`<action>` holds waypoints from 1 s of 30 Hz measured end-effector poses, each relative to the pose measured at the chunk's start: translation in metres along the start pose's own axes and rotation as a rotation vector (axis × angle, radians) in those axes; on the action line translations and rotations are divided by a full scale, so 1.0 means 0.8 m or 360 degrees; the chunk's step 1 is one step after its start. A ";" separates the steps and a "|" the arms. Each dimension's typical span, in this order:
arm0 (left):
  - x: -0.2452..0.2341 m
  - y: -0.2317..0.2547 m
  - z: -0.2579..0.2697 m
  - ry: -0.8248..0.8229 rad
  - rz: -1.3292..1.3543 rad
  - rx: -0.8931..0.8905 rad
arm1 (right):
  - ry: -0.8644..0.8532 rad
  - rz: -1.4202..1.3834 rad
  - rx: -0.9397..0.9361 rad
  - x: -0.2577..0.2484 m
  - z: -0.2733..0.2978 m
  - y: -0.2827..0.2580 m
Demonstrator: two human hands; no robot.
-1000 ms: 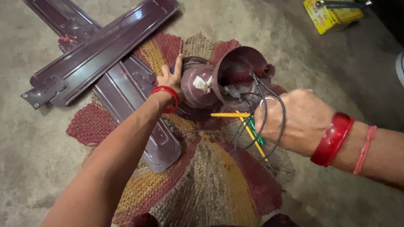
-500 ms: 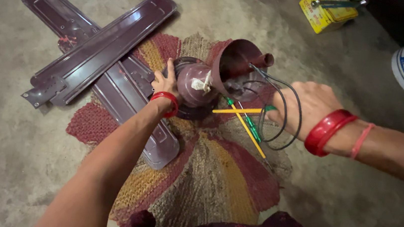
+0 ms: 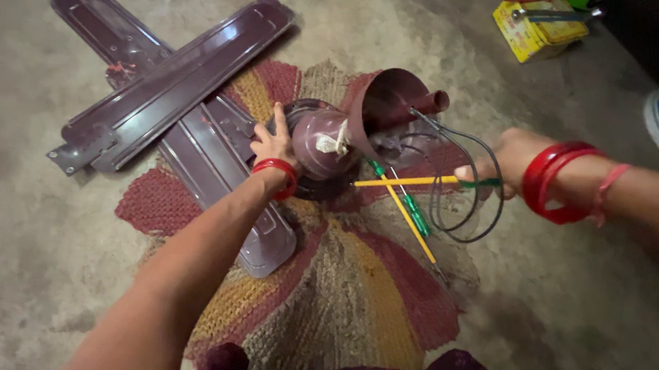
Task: The person uses a screwdriver to loosen and remove the central nut from a ceiling fan motor housing. They then detach the motor assembly from the base and set it aside.
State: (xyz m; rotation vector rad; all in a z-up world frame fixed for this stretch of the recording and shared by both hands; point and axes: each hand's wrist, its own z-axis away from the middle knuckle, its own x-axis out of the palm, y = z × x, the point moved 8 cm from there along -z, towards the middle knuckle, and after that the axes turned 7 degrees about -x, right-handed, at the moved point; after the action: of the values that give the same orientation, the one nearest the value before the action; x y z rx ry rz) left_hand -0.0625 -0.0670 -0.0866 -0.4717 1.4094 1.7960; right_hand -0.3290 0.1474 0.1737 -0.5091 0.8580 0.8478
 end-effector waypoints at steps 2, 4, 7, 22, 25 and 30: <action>-0.002 -0.001 0.002 0.0015 -0.0017 -0.0057 | -0.0008 -0.0055 -0.0125 -0.003 -0.010 0.001; 0.000 -0.006 0.008 -0.0003 -0.0015 -0.0140 | 0.0063 0.0040 -0.0245 -0.014 -0.010 -0.007; 0.000 -0.013 0.021 0.0118 0.0103 -0.0183 | 0.0546 0.0301 -0.0634 -0.049 0.008 -0.053; 0.033 -0.066 -0.002 0.0247 0.0094 -0.0648 | 0.1791 -0.0248 -0.1602 -0.087 0.106 -0.110; 0.034 -0.070 0.006 0.0259 0.0113 -0.0600 | 0.1751 -0.0249 -0.1635 -0.079 0.112 -0.108; 0.024 -0.062 0.009 0.0247 0.0129 -0.0625 | 0.1564 0.0143 -0.1885 -0.075 0.141 -0.129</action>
State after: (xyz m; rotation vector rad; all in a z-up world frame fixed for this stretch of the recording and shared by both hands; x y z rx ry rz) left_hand -0.0354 -0.0504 -0.1294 -0.7804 1.1881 2.1516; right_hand -0.2168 0.1396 0.2930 -2.0521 1.1910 1.1537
